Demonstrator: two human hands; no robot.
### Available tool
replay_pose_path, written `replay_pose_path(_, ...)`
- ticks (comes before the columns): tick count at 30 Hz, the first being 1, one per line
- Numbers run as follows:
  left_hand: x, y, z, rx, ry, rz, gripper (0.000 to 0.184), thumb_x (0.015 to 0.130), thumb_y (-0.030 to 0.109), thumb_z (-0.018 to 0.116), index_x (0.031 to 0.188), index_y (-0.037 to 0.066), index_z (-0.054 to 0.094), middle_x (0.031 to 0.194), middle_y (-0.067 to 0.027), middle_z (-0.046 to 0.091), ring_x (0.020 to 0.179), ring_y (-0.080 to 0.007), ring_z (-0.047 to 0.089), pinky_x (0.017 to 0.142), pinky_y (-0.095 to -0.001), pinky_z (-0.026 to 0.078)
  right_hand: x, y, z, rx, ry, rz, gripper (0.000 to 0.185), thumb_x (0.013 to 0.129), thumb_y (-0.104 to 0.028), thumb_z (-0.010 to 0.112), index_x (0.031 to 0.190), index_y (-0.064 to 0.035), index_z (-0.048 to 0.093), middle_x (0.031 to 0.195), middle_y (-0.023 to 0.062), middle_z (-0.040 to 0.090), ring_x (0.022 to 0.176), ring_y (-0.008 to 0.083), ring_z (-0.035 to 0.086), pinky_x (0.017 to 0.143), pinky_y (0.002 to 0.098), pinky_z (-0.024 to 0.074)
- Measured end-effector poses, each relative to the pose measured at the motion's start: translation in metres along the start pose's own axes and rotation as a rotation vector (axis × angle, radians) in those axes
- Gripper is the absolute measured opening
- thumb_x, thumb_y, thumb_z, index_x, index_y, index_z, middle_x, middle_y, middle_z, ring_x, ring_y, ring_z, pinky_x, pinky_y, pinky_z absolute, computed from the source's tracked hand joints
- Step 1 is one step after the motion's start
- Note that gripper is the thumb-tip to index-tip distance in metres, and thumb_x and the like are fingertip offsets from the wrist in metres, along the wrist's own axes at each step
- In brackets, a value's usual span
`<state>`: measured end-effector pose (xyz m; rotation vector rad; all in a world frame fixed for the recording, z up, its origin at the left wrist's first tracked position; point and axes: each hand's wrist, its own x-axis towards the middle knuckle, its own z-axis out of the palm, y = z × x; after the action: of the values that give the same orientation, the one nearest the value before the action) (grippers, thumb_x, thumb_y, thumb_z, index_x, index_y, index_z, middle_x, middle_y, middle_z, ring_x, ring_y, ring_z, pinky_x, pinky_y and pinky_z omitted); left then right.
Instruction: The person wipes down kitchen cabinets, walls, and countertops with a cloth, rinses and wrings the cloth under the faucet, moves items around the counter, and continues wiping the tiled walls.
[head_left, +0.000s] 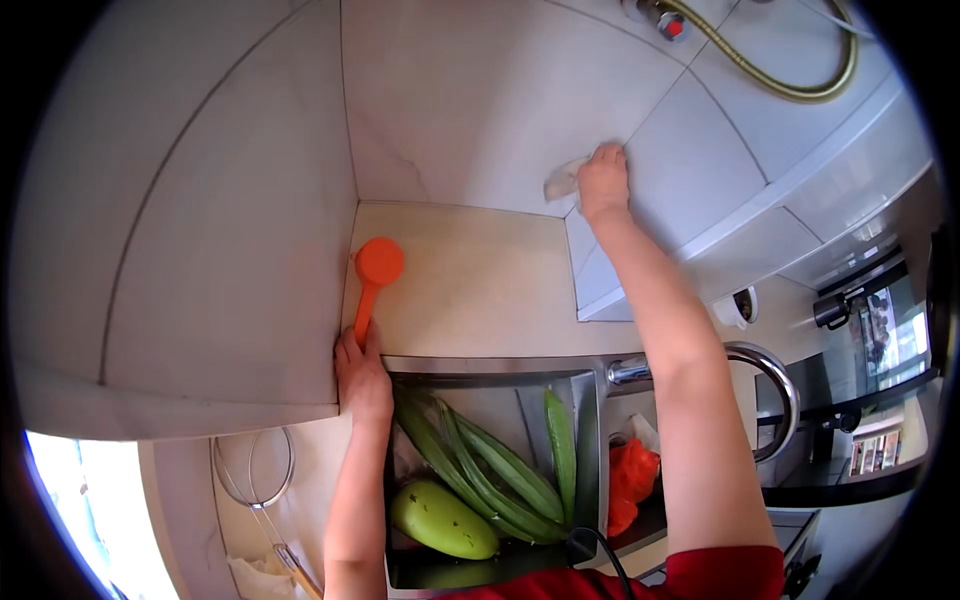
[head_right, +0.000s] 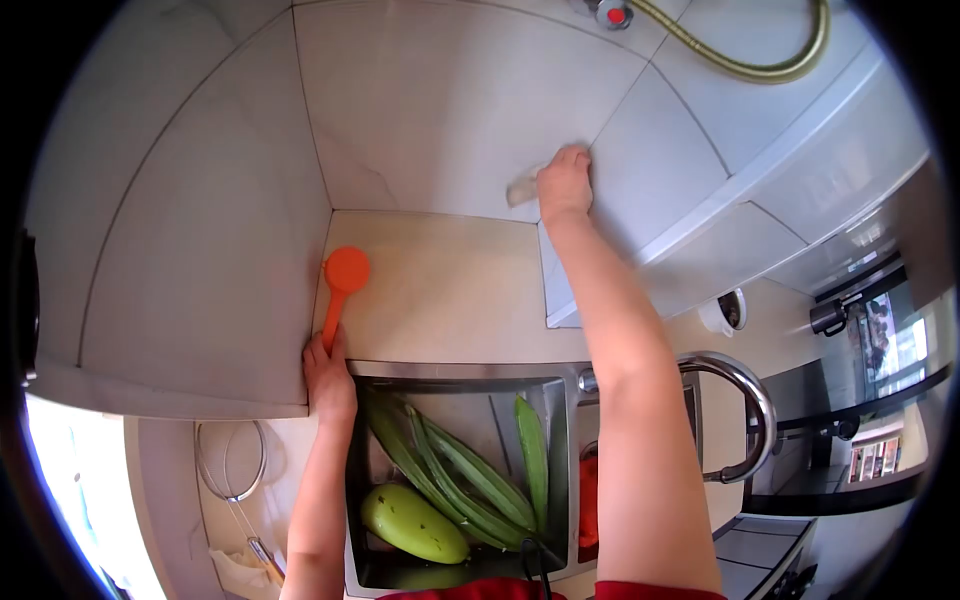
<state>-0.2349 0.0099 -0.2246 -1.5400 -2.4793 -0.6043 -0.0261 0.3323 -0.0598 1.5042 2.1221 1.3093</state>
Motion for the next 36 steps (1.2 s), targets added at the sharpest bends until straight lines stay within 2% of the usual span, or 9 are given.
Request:
replay_pose_path(4,-0.001,-0.003,0.002,0.017,0.032,0.029,0.048,0.080,0.002,0.044,0.128,0.009,0.047,0.117,-0.0163,0.045,0.105,-0.0320,0.045,0.089,-0.0382,0.040,-0.054,-0.124,0.153,0.296,0.040,-0.091,0.028,0.083,-0.017,0.050,0.103,-0.0039,0.066,0.116,0.0100,0.056,0.116,0.0276,0.041,0.093,0.0371,0.0349)
replay_pose_path(16,-0.004,-0.011,0.004,0.008,-0.042,0.036,0.045,0.081,0.004,0.045,0.126,0.007,0.048,0.119,-0.0160,0.044,0.105,-0.0316,0.044,0.091,-0.0378,0.039,-0.010,-0.015,-0.003,-0.012,-0.233,-0.252,0.027,0.081,-0.019,0.052,0.102,-0.0111,0.067,0.117,0.0088,0.052,0.118,0.0255,0.039,0.095,0.0384,0.0300)
replay_pose_path(21,-0.001,-0.007,-0.002,0.016,-0.082,0.013,0.045,0.083,0.005,0.046,0.128,0.011,0.048,0.119,-0.0154,0.044,0.108,-0.0315,0.044,0.092,-0.0384,0.039,-0.039,-0.113,0.122,0.145,0.137,-0.158,0.026,0.082,-0.022,0.052,0.099,-0.0121,0.069,0.113,0.0073,0.052,0.109,0.0255,0.042,0.091,0.0402,0.0326)
replay_pose_path(26,0.000,-0.006,0.006,-0.017,0.005,0.021,0.041,0.083,0.007,0.048,0.123,0.009,0.049,0.117,-0.0146,0.044,0.104,-0.0309,0.044,0.088,-0.0387,0.041,-0.052,-0.104,0.112,0.284,-0.273,-0.103,0.030,0.082,-0.015,0.049,0.107,-0.0072,0.063,0.110,0.0096,0.051,0.104,0.0257,0.044,0.086,0.0357,0.0393)
replay_pose_path(30,0.001,-0.002,-0.003,-0.005,-0.017,0.019,0.041,0.082,0.004,0.048,0.122,0.010,0.050,0.123,-0.0157,0.043,0.107,-0.0333,0.044,0.090,-0.0400,0.040,-0.130,-0.103,0.072,0.626,-0.172,-0.025,0.026,0.084,-0.012,0.048,0.104,0.0025,0.057,0.104,0.0144,0.052,0.105,0.0293,0.045,0.083,0.0390,0.0428)
replay_pose_path(32,0.004,0.014,-0.016,0.018,0.076,0.046,0.040,0.082,0.006,0.048,0.122,0.010,0.050,0.126,-0.0161,0.041,0.109,-0.0344,0.043,0.091,-0.0410,0.040,-0.165,-0.110,0.039,1.202,-0.256,0.354,0.030,0.081,-0.011,0.052,0.108,0.0007,0.056,0.100,0.0161,0.053,0.099,0.0299,0.050,0.080,0.0381,0.0453)
replay_pose_path(33,0.005,0.023,-0.024,0.047,0.154,0.056,0.039,0.083,0.007,0.049,0.122,0.009,0.050,0.130,-0.0165,0.040,0.112,-0.0356,0.043,0.092,-0.0421,0.039,-0.184,-0.103,0.023,1.072,-0.175,0.133,0.032,0.079,-0.009,0.054,0.110,-0.0005,0.056,0.099,0.0170,0.054,0.094,0.0308,0.053,0.079,0.0386,0.0463)
replay_pose_path(34,0.004,0.044,-0.043,-0.175,0.123,0.024,0.038,0.083,0.012,0.051,0.121,0.008,0.051,0.132,-0.0173,0.040,0.114,-0.0384,0.042,0.094,-0.0451,0.039,-0.201,-0.097,0.007,0.935,-0.099,-0.083,0.036,0.077,-0.007,0.056,0.112,-0.0018,0.057,0.098,0.0179,0.056,0.089,0.0317,0.055,0.078,0.0390,0.0472)
replay_pose_path(36,-0.002,0.085,-0.039,-0.683,-0.172,-0.279,0.039,0.087,0.029,0.056,0.117,0.005,0.052,0.120,-0.0176,0.050,0.107,-0.0318,0.049,0.092,-0.0412,0.041,-0.217,-0.102,-0.017,1.674,-0.450,0.159,0.040,0.072,0.000,0.055,0.111,-0.0023,0.058,0.102,0.0186,0.057,0.090,0.0350,0.055,0.083,0.0409,0.0453)
